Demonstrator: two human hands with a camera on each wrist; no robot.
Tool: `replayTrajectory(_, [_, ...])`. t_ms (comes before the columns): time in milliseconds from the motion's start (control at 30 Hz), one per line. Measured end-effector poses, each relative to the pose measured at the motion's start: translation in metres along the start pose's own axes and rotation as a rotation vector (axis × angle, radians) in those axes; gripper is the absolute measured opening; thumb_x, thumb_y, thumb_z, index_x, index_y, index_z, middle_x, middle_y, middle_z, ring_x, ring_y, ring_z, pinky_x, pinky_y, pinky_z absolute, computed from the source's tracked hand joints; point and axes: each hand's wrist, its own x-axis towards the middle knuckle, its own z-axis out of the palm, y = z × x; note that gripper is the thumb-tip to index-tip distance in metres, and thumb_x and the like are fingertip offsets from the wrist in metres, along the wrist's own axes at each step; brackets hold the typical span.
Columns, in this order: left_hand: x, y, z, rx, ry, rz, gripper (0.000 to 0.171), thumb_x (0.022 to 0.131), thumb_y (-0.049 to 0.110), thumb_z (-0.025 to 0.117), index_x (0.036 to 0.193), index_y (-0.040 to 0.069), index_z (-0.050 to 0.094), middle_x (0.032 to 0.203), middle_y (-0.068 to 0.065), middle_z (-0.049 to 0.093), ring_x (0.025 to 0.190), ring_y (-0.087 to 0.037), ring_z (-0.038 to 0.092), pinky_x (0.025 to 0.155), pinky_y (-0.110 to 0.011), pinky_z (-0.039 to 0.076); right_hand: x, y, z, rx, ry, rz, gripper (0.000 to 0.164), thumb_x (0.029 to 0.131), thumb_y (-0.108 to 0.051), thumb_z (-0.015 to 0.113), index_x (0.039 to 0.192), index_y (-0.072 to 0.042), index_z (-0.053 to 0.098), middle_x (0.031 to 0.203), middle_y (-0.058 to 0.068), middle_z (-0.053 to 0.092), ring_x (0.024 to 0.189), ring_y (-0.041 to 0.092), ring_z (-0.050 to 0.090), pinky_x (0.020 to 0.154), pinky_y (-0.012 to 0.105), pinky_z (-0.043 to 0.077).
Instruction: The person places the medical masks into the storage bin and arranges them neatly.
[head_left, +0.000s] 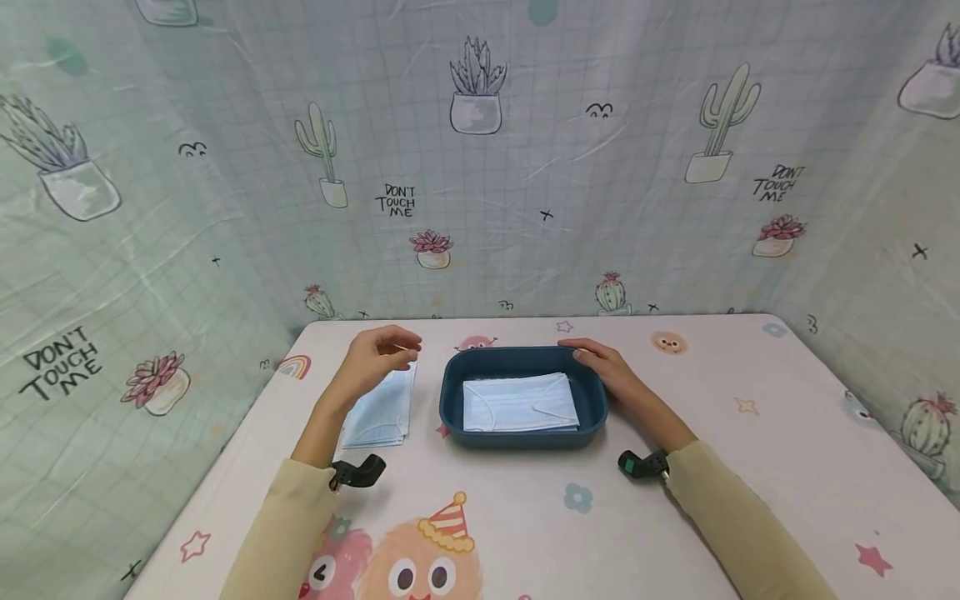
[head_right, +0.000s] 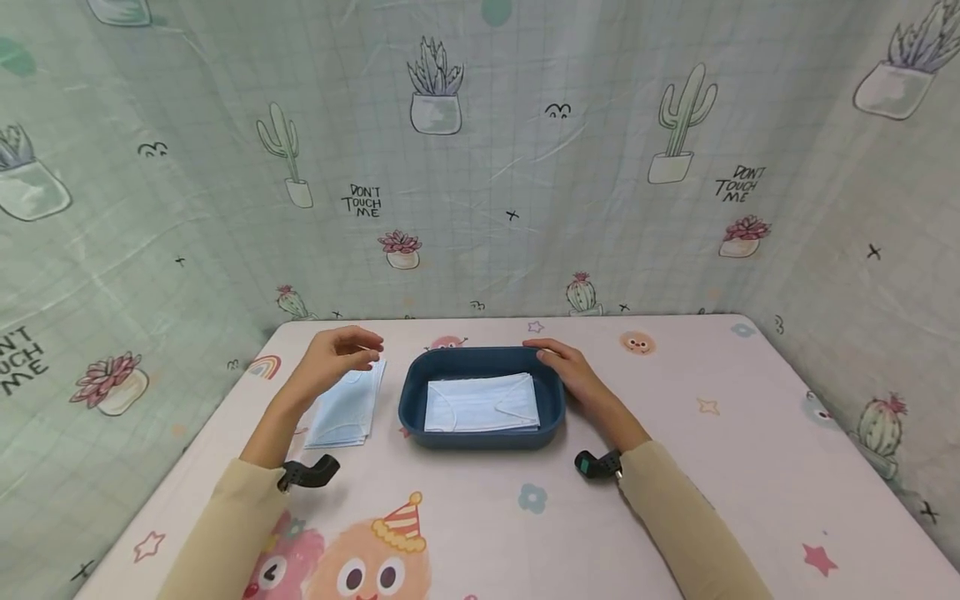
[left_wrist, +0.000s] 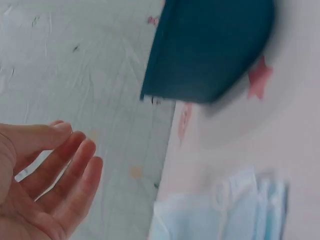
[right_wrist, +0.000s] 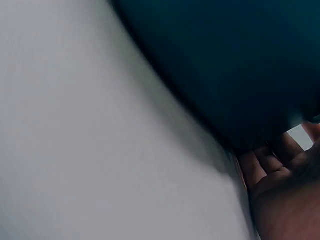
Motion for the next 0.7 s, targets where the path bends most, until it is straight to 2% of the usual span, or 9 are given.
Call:
replayTrajectory(33, [-0.004, -0.001, -0.004, -0.004, 0.024, -0.024, 0.027, 0.099, 0.018, 0.069, 0.123, 0.005, 0.07, 0.122, -0.018, 0.073, 0.107, -0.037, 0.071, 0.083, -0.027, 0.062, 0.0, 0.0, 0.0, 0.001, 0.001, 0.0, 0.043, 0.109, -0.024, 0.049, 0.148, -0.009, 0.055, 0.161, 0.016, 0.045, 0.155, 0.036, 0.032, 0.127, 0.059, 0.024])
replayTrajectory(200, [-0.015, -0.026, -0.017, 0.015, 0.168, -0.128, 0.031, 0.098, 0.013, 0.069, 0.127, 0.001, 0.068, 0.122, -0.022, 0.071, 0.106, -0.036, 0.072, 0.079, -0.023, 0.062, 0.0, 0.0, 0.0, -0.005, 0.004, 0.007, 0.043, 0.109, -0.024, 0.048, 0.149, -0.009, 0.054, 0.161, 0.016, 0.045, 0.155, 0.036, 0.032, 0.127, 0.059, 0.023])
replayTrajectory(267, [-0.015, -0.037, -0.018, 0.064, 0.221, -0.162, 0.033, 0.097, 0.013, 0.07, 0.127, 0.001, 0.068, 0.12, -0.022, 0.072, 0.103, -0.035, 0.073, 0.075, -0.023, 0.061, 0.0, 0.001, 0.0, -0.008, 0.008, 0.009, 0.043, 0.109, -0.024, 0.048, 0.148, -0.009, 0.054, 0.161, 0.016, 0.045, 0.155, 0.036, 0.032, 0.127, 0.059, 0.024])
replayTrajectory(367, [-0.016, -0.044, -0.019, 0.155, 0.27, -0.221, 0.035, 0.095, 0.013, 0.071, 0.127, 0.001, 0.067, 0.12, -0.023, 0.072, 0.102, -0.034, 0.073, 0.078, -0.028, 0.062, -0.001, 0.002, -0.001, -0.011, 0.015, 0.003, 0.042, 0.109, -0.023, 0.048, 0.148, -0.008, 0.055, 0.16, 0.017, 0.046, 0.155, 0.036, 0.033, 0.126, 0.058, 0.025])
replayTrajectory(533, [-0.021, -0.052, -0.027, 0.231, 0.256, -0.286, 0.042, 0.095, 0.019, 0.071, 0.132, 0.002, 0.064, 0.129, -0.024, 0.068, 0.116, -0.04, 0.067, 0.094, -0.045, 0.057, -0.002, 0.002, 0.001, 0.007, 0.002, 0.004, 0.043, 0.109, -0.022, 0.047, 0.149, -0.007, 0.053, 0.16, 0.018, 0.045, 0.155, 0.037, 0.032, 0.126, 0.059, 0.024])
replayTrajectory(700, [-0.026, -0.058, -0.041, 0.234, 0.203, -0.327, 0.049, 0.094, 0.023, 0.073, 0.137, 0.002, 0.061, 0.137, -0.027, 0.063, 0.118, -0.041, 0.066, 0.093, -0.045, 0.058, -0.001, 0.001, 0.0, 0.012, -0.003, -0.008, 0.043, 0.109, -0.023, 0.048, 0.149, -0.006, 0.053, 0.161, 0.018, 0.045, 0.155, 0.037, 0.031, 0.127, 0.059, 0.023])
